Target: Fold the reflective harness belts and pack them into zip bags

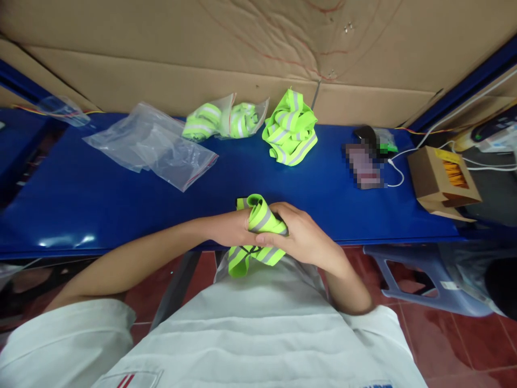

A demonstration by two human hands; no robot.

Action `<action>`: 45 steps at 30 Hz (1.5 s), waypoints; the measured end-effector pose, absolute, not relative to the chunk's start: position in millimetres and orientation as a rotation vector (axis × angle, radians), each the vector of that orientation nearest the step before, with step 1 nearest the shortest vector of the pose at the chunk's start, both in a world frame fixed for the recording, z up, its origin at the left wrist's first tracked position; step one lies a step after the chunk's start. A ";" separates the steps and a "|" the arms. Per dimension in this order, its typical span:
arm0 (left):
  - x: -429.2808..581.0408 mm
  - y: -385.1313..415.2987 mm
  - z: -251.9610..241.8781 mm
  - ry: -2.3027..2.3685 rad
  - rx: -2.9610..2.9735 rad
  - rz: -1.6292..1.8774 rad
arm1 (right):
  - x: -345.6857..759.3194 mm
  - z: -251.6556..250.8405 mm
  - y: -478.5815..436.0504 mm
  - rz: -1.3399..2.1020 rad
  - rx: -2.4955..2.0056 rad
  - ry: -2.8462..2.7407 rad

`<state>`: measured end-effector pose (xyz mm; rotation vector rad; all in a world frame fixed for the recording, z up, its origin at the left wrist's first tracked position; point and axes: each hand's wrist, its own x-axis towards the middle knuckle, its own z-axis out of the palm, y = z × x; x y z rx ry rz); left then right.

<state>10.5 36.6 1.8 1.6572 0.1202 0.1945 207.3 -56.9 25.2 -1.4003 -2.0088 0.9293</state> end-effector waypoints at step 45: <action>10.2 31.8 -3.0 0.138 1.436 0.165 | 221.1 35.5 -36.3 0.818 -1.456 -1.668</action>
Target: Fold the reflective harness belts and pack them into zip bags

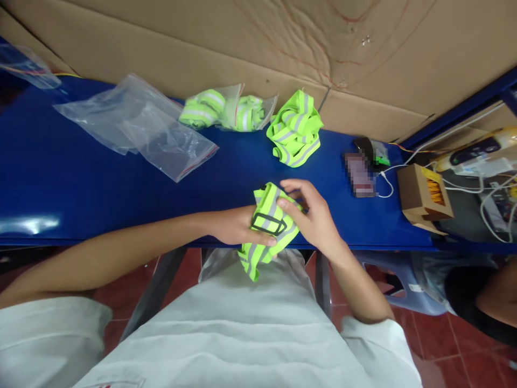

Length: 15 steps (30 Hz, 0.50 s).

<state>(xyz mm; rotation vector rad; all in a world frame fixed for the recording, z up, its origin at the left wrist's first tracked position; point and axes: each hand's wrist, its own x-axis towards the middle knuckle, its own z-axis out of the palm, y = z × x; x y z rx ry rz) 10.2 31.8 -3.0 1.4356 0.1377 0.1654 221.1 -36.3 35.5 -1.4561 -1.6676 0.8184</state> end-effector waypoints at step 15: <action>9.8 41.1 4.0 0.165 1.598 0.261 | 210.0 34.8 -56.3 0.673 -1.437 -2.093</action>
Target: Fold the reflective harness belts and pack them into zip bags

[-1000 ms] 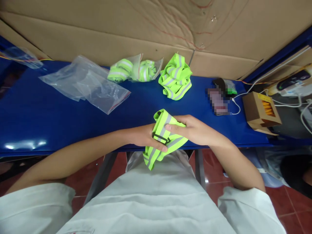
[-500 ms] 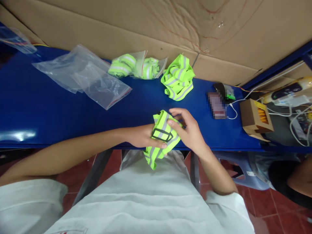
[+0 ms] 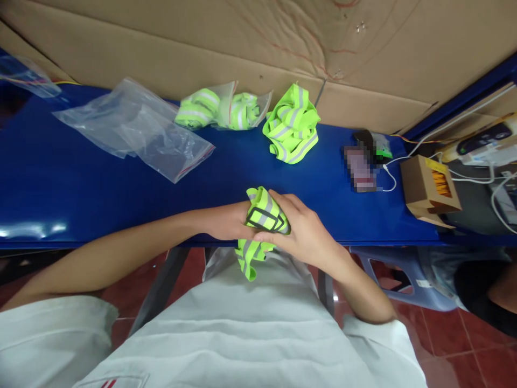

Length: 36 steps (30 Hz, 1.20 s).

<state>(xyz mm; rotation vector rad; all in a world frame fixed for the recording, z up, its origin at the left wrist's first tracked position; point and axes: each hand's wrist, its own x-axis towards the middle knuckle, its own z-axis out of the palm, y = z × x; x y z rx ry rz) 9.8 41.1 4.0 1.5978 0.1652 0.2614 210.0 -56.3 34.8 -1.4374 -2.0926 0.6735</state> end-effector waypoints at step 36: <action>6.4 37.0 12.5 0.529 1.252 0.083 | 239.1 68.3 -39.9 0.970 -1.458 -1.697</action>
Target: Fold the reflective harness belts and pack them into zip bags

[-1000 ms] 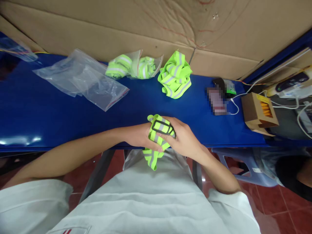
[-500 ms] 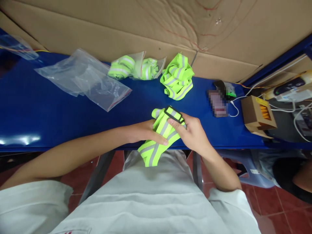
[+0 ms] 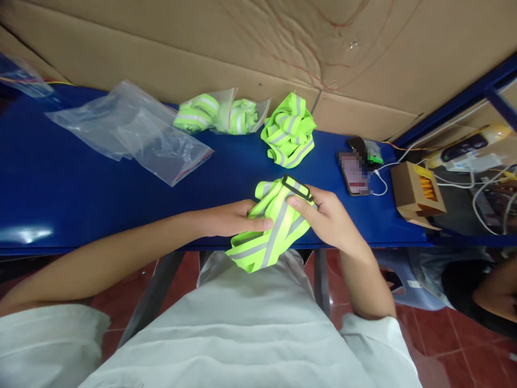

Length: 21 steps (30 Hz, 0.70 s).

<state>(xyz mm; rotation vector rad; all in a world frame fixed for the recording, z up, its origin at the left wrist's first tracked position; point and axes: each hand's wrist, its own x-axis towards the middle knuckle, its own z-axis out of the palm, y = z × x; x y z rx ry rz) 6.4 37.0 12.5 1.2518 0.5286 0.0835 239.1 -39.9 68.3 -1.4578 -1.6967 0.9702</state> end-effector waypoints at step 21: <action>10.3 38.5 4.1 0.284 0.905 0.121 | 250.2 45.0 -60.5 0.601 -1.562 -1.553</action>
